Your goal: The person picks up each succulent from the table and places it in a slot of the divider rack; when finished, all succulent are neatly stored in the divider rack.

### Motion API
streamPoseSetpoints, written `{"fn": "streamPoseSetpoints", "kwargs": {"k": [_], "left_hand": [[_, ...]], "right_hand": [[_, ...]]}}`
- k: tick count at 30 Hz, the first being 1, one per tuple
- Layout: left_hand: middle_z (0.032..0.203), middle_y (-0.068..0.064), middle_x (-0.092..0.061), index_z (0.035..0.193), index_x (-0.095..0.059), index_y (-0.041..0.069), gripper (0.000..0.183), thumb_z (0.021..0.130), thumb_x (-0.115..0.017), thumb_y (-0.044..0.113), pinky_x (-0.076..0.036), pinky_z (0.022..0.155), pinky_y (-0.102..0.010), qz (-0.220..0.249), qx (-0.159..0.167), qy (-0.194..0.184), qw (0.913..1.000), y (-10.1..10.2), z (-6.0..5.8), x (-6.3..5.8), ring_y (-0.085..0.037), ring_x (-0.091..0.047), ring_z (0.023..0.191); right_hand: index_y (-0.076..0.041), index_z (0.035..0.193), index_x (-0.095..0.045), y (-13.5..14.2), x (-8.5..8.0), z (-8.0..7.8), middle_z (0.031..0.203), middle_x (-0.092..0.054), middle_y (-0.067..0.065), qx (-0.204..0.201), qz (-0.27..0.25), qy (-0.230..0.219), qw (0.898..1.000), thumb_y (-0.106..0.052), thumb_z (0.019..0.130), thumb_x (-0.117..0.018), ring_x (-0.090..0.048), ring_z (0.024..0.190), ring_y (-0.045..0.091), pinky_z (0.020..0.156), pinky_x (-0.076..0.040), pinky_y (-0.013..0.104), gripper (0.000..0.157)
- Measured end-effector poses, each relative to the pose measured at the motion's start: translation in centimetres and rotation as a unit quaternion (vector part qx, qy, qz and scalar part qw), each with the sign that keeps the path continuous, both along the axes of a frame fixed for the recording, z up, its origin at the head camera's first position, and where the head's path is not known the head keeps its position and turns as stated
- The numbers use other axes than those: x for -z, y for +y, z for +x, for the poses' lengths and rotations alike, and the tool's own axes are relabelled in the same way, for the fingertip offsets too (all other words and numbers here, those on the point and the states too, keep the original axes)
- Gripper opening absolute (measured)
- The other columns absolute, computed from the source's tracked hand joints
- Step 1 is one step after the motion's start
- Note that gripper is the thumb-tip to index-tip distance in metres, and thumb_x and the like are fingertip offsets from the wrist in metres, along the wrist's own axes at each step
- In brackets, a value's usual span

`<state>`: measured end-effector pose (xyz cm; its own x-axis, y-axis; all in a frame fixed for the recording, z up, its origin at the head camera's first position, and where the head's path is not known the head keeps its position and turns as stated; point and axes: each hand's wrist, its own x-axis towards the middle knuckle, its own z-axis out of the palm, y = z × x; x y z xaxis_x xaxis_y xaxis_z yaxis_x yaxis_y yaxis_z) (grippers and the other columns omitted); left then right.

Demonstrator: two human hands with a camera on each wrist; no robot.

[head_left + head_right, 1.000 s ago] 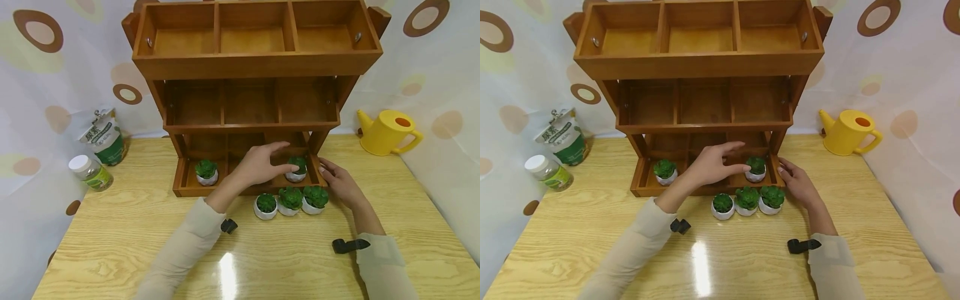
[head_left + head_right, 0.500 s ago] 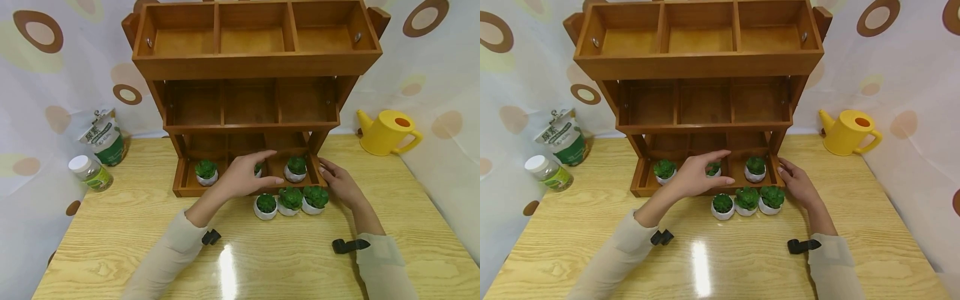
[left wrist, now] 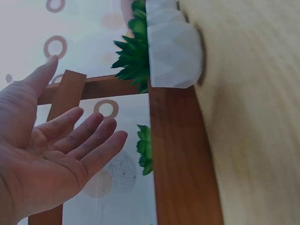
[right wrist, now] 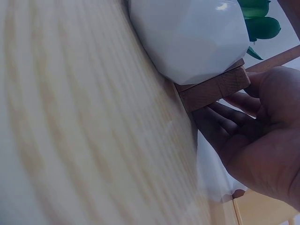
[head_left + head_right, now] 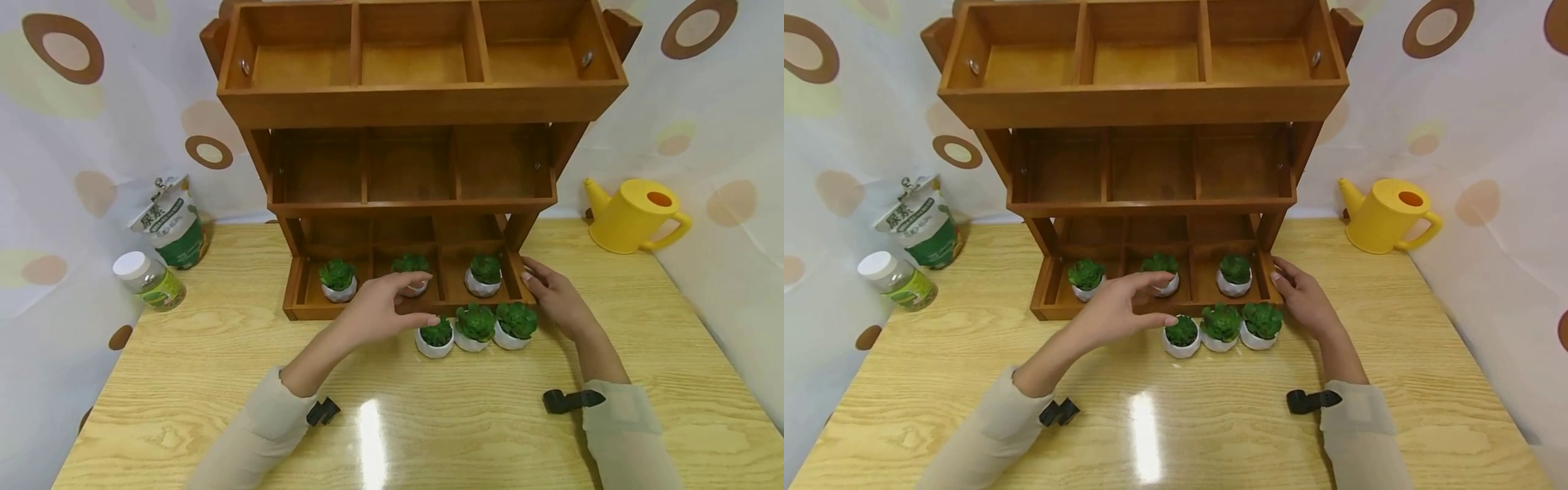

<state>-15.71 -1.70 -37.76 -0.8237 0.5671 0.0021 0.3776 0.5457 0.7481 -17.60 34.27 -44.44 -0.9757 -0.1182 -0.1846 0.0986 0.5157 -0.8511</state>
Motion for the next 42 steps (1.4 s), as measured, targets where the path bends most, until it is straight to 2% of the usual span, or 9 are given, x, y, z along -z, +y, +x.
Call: {"fn": "streamPoseSetpoints", "kwargs": {"k": [2,5,11,21,30,33,38,40,42], "left_hand": [[0.136,-0.004,-0.066,0.148,-0.053,0.022,0.071,0.087,-0.079,0.047,-0.052,0.103,-0.041,-0.002,0.004,-0.007,1.0,-0.2,0.2,0.4,-0.022,-0.062,0.125],[0.14,-0.004,-0.064,0.148,-0.053,0.021,0.071,0.087,-0.079,0.046,-0.05,0.106,-0.042,-0.013,0.013,-0.017,0.9997,-0.4,0.3,1.0,-0.022,-0.06,0.128],[0.141,-0.001,-0.063,0.148,-0.054,0.019,0.072,0.087,-0.079,0.046,-0.05,0.106,-0.043,-0.058,0.034,-0.019,0.9976,-0.4,0.3,2.1,-0.021,-0.061,0.127],[0.142,-0.002,-0.063,0.148,-0.054,0.022,0.07,0.087,-0.078,0.047,-0.048,0.108,-0.045,-0.087,0.035,-0.034,0.9951,0.2,0.2,2.3,-0.023,-0.058,0.131],[0.142,0.0,-0.063,0.145,-0.057,0.017,0.069,0.086,-0.08,0.044,-0.044,0.113,-0.042,-0.092,0.058,-0.006,0.994,1.1,0.3,3.3,-0.022,-0.055,0.135],[0.14,0.001,-0.064,0.143,-0.059,0.016,0.066,0.086,-0.081,0.042,-0.043,0.113,-0.041,-0.093,0.065,0.002,0.9935,1.3,0.4,3.5,-0.022,-0.056,0.134],[0.141,0.0,-0.063,0.143,-0.059,0.015,0.068,0.085,-0.082,0.041,-0.043,0.113,-0.042,-0.1,0.07,0.0,0.9925,1.7,0.3,3.7,-0.024,-0.056,0.134],[0.142,0.0,-0.062,0.144,-0.058,0.015,0.069,0.085,-0.082,0.04,-0.043,0.113,-0.042,-0.102,0.071,-0.004,0.9923,1.8,0.3,3.8,-0.024,-0.055,0.135],[0.143,-0.001,-0.062,0.145,-0.057,0.015,0.069,0.085,-0.082,0.038,-0.043,0.114,-0.042,-0.102,0.071,-0.009,0.9922,1.9,0.3,3.9,-0.024,-0.055,0.136]], "right_hand": [[-0.011,0.164,-0.014,0.0,0.0,0.0,0.163,-0.033,0.022,0.001,-0.001,-0.001,1.0,-0.046,0.11,-0.033,-0.043,0.144,0.038,0.115,-0.039,0.047,0.067],[-0.011,0.164,-0.013,0.0,0.0,-0.1,0.163,-0.032,0.021,0.003,-0.002,-0.003,1.0,-0.046,0.11,-0.033,-0.042,0.145,0.038,0.116,-0.038,0.048,0.067],[-0.011,0.164,-0.014,0.0,-0.1,-0.1,0.163,-0.033,0.021,0.006,-0.002,-0.003,1.0,-0.045,0.11,-0.033,-0.043,0.144,0.038,0.116,-0.037,0.048,0.067],[-0.011,0.164,-0.014,-0.2,-0.5,-0.3,0.163,-0.033,0.021,0.002,-0.002,0.005,1.0,-0.044,0.11,-0.033,-0.042,0.145,0.039,0.117,-0.034,0.053,0.065],[-0.009,0.164,-0.014,-0.1,-0.2,-0.1,0.162,-0.034,0.022,0.003,-0.006,0.004,1.0,-0.044,0.11,-0.033,-0.041,0.145,0.038,0.118,-0.033,0.052,0.067],[-0.009,0.164,-0.015,0.0,-0.2,0.0,0.162,-0.034,0.022,0.002,-0.006,0.005,1.0,-0.044,0.11,-0.033,-0.042,0.145,0.038,0.117,-0.036,0.048,0.067],[-0.01,0.164,-0.015,0.1,-0.1,0.1,0.162,-0.035,0.022,0.0,-0.007,0.002,1.0,-0.044,0.11,-0.034,-0.045,0.142,0.037,0.107,-0.047,0.023,0.066],[-0.01,0.164,-0.015,0.1,-0.1,0.1,0.162,-0.035,0.022,-0.001,-0.006,0.002,1.0,-0.044,0.11,-0.034,-0.046,0.142,0.038,0.107,-0.047,0.023,0.066],[-0.011,0.164,-0.015,0.1,-0.1,0.1,0.162,-0.035,0.022,-0.002,-0.004,0.003,1.0,-0.045,0.11,-0.034,-0.046,0.142,0.038,0.11,-0.046,0.031,0.066]]}}
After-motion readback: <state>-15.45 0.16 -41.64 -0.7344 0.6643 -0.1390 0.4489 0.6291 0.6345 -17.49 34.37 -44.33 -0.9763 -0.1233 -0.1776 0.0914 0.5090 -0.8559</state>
